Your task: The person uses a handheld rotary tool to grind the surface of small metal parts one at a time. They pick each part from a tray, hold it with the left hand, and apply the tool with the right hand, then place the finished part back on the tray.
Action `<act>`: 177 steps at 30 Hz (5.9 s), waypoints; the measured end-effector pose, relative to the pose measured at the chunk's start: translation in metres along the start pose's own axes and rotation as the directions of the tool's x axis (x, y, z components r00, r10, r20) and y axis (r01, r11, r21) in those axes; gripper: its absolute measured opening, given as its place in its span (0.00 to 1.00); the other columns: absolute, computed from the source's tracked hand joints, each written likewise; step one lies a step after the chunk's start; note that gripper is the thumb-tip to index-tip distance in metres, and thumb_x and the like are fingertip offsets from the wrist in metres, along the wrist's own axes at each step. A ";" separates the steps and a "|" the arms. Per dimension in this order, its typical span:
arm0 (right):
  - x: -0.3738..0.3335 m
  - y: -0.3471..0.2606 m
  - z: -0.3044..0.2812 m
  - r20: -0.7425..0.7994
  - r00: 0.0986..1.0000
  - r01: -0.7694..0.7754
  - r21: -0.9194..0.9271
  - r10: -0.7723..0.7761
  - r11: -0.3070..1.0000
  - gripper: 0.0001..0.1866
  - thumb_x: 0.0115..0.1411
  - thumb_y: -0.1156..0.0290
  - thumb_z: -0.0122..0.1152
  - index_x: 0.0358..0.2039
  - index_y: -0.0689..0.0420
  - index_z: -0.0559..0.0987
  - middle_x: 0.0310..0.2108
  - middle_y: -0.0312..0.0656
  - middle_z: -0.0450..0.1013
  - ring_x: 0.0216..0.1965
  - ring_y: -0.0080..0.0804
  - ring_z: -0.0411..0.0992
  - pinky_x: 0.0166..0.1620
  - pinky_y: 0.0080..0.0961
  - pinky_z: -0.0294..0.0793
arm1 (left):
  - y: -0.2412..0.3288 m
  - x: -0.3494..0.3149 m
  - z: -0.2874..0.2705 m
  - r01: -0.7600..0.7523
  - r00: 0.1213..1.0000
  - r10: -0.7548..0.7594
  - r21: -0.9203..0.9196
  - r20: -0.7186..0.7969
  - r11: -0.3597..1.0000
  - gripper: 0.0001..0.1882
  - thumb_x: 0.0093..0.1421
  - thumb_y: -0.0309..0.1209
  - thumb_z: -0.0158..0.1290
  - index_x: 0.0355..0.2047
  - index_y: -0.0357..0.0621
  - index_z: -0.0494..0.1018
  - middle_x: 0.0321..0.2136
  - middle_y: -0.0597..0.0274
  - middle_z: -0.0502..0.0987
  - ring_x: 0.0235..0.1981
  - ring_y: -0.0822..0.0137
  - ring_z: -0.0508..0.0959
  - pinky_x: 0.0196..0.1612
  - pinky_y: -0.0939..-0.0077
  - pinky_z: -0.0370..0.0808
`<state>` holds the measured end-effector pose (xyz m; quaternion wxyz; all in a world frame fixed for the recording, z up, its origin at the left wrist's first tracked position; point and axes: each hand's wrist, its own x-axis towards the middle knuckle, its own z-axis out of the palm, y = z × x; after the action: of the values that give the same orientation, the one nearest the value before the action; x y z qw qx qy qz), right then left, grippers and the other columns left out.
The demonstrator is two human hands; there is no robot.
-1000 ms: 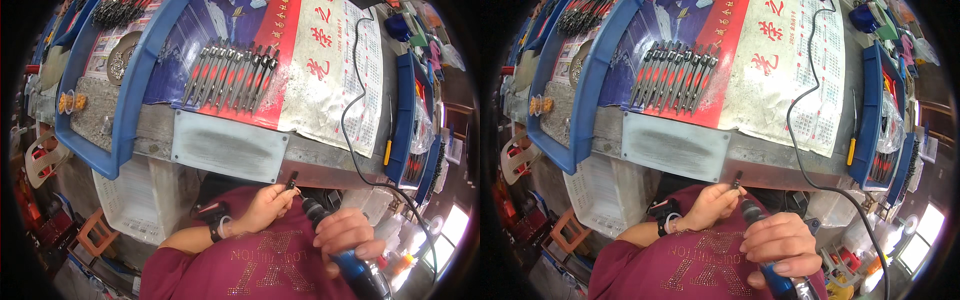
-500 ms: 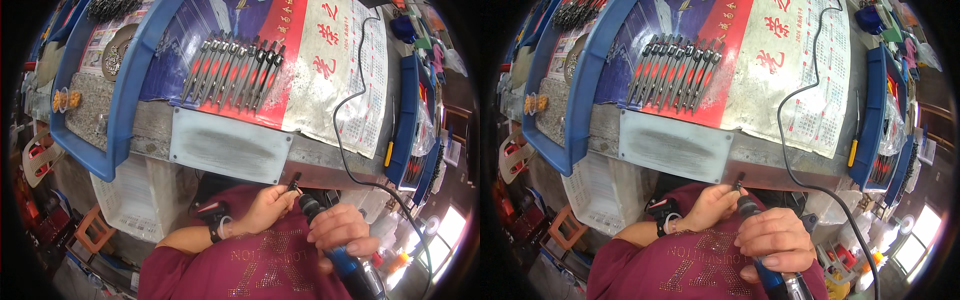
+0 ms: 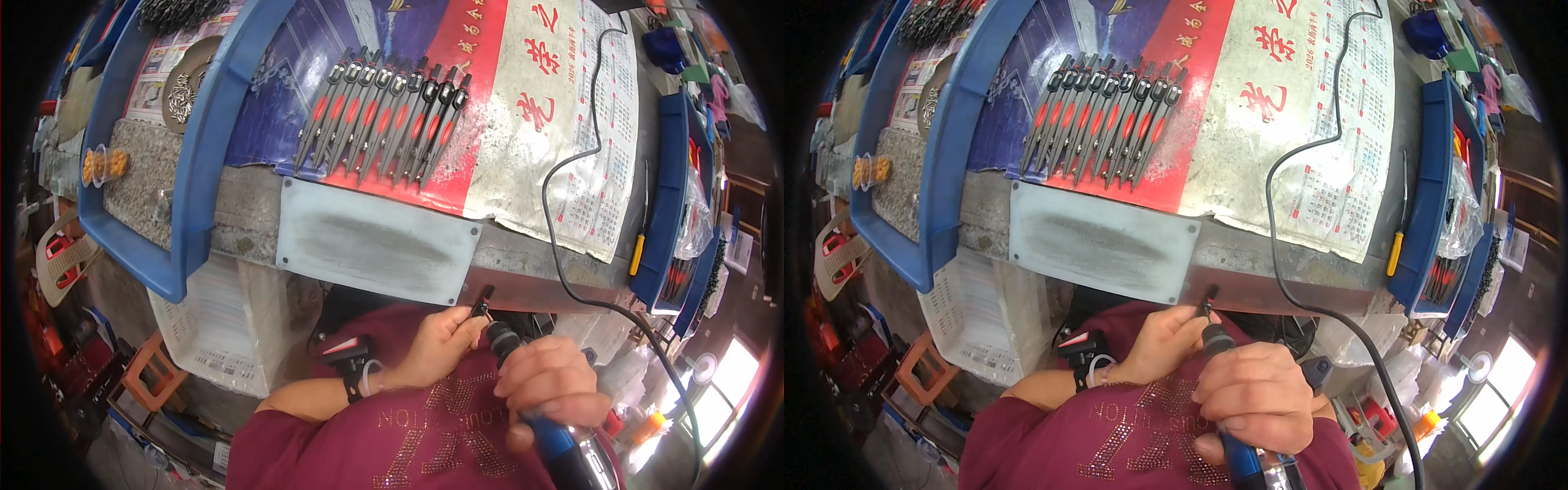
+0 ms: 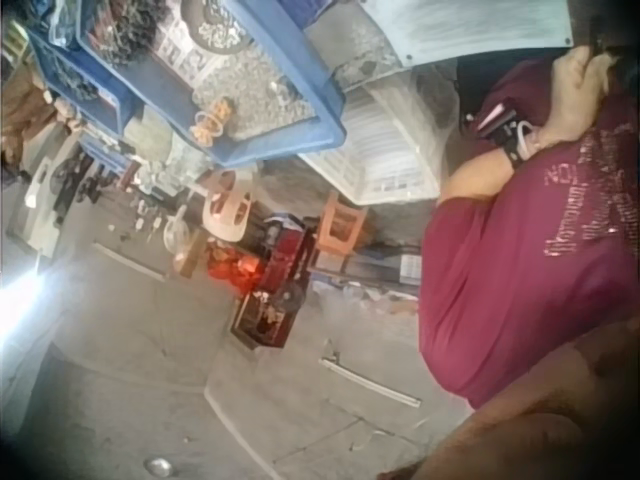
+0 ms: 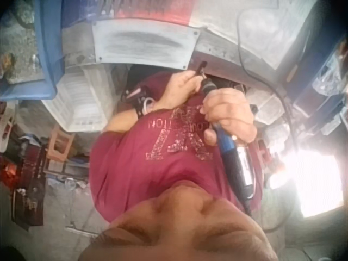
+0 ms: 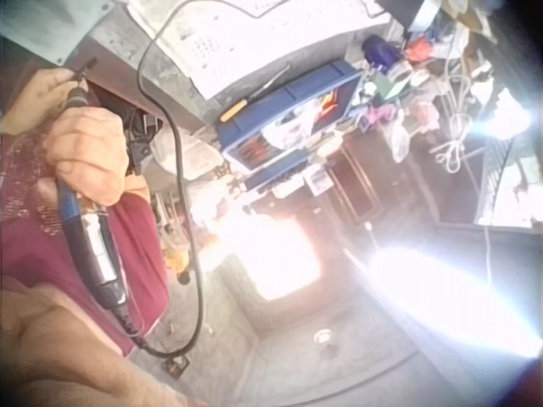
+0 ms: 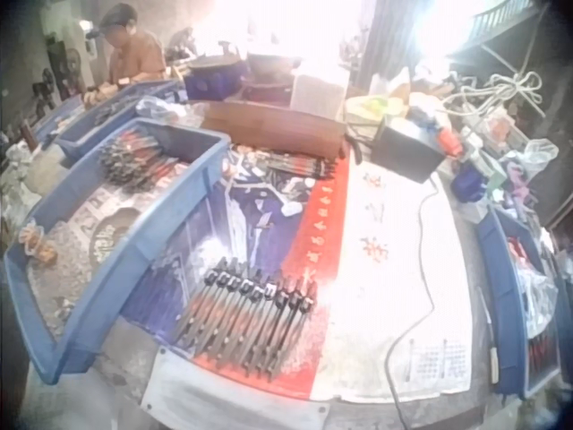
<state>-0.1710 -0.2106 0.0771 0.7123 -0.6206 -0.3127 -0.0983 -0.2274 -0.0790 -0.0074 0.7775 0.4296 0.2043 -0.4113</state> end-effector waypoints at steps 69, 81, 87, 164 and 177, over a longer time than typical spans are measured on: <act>-0.009 0.000 -0.011 -0.043 0.999 -0.008 0.026 0.009 1.000 0.23 0.46 0.78 0.72 0.38 0.64 0.66 0.22 0.47 0.72 0.19 0.40 0.74 0.19 0.31 0.75 | 0.004 0.000 0.003 0.005 1.000 -0.005 0.019 -0.010 1.000 0.09 0.68 0.27 0.47 0.40 0.36 0.76 0.24 0.75 0.71 0.25 0.84 0.65 0.27 0.87 0.62; -0.015 -0.005 -0.019 -0.050 0.997 -0.045 0.111 0.051 0.993 0.26 0.45 0.77 0.73 0.42 0.64 0.68 0.23 0.49 0.73 0.20 0.40 0.74 0.23 0.34 0.76 | 0.007 -0.002 0.007 -0.016 0.999 0.016 0.027 -0.028 1.000 0.10 0.68 0.30 0.48 0.36 0.37 0.76 0.22 0.76 0.69 0.21 0.85 0.63 0.22 0.87 0.59; -0.025 -0.014 -0.021 -0.198 0.977 -0.071 0.040 0.078 0.997 0.32 0.52 0.73 0.71 0.53 0.58 0.61 0.26 0.44 0.72 0.26 0.36 0.74 0.30 0.32 0.77 | 0.019 -0.004 -0.003 0.054 0.987 -0.038 -0.099 0.159 0.994 0.15 0.71 0.38 0.44 0.40 0.38 0.73 0.19 0.76 0.63 0.16 0.84 0.56 0.18 0.85 0.52; -0.054 -0.032 -0.044 -0.434 0.630 -0.369 0.563 0.644 0.739 0.27 0.50 0.70 0.68 0.48 0.64 0.67 0.23 0.44 0.71 0.21 0.31 0.72 0.25 0.24 0.74 | 0.188 0.084 -0.013 -0.301 0.587 0.796 0.953 0.149 0.043 0.15 0.53 0.33 0.60 0.34 0.31 0.77 0.19 0.51 0.78 0.18 0.61 0.77 0.26 0.68 0.72; -0.055 -0.026 -0.055 -0.396 0.621 -0.394 0.588 0.676 0.707 0.26 0.48 0.73 0.65 0.48 0.65 0.68 0.23 0.45 0.71 0.21 0.31 0.73 0.27 0.25 0.75 | 0.188 0.091 -0.017 -0.162 0.515 0.834 0.978 0.196 -0.130 0.11 0.54 0.33 0.63 0.26 0.38 0.75 0.17 0.53 0.76 0.19 0.55 0.77 0.24 0.64 0.70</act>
<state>-0.2105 -0.2815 0.0655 0.8888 -0.4433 0.1152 0.0136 -0.0205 -0.0524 0.0162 0.3143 0.9417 -0.1044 0.0601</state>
